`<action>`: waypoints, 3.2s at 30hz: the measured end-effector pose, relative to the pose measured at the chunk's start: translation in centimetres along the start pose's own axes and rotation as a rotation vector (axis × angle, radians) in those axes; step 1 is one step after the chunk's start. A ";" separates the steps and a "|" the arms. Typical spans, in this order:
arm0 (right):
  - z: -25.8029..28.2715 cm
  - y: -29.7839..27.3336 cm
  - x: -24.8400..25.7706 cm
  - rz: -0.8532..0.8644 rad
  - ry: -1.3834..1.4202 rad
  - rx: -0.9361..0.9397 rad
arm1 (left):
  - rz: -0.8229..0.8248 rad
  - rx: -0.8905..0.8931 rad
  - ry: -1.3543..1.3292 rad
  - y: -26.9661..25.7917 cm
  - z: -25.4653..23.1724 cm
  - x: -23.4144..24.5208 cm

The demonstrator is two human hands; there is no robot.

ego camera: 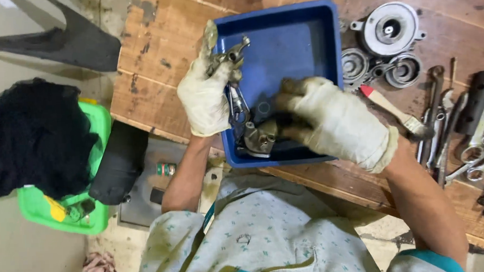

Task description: The person cleans various small mechanical parts, including gears and bearings, using a brush. They pick up each part from a blue tray, scrub it thoroughly, and place it on the wooden workbench. The person also organizes the parts by moving them from the tray to the table.

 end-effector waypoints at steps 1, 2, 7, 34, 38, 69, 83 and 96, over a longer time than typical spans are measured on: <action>-0.4 -0.2 -1.2 0.109 -0.098 -0.027 | -0.008 0.029 -0.303 -0.3 0.3 -0.3; -0.9 -0.6 -2.2 0.218 -0.203 -0.055 | -0.016 0.054 -0.611 -0.4 0.5 -0.9; -1.6 -1.6 -6.0 0.378 -0.606 -0.024 | -0.008 -0.070 -0.474 -0.6 0.1 -0.4; -11.3 -12.1 10.6 -0.725 -0.123 -1.298 | -0.033 -0.076 -0.272 -0.5 -2.7 0.2; -10.6 -12.2 10.3 -0.467 -0.340 -1.171 | -0.046 0.136 -0.453 -0.5 -2.4 -0.3; -4.5 -4.4 -7.2 -0.067 -1.007 0.170 | -0.021 -0.135 -0.523 0.3 -0.3 -0.6; -4.5 -8.9 8.0 -0.367 -0.263 -0.604 | -0.014 0.101 -0.754 -0.9 -3.2 -0.8; -6.9 -12.1 9.1 -0.407 -0.234 -0.778 | -0.032 0.128 -0.794 -1.0 -3.7 -0.8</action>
Point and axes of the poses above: each hand's wrist, its own y-axis towards the middle knuckle, its own x-axis out of the back of the hand, z = x × y, the point moved 4 cm from there along y, towards the middle knuckle, and after that the axes turned 3 degrees about z, right-handed, at the moved point
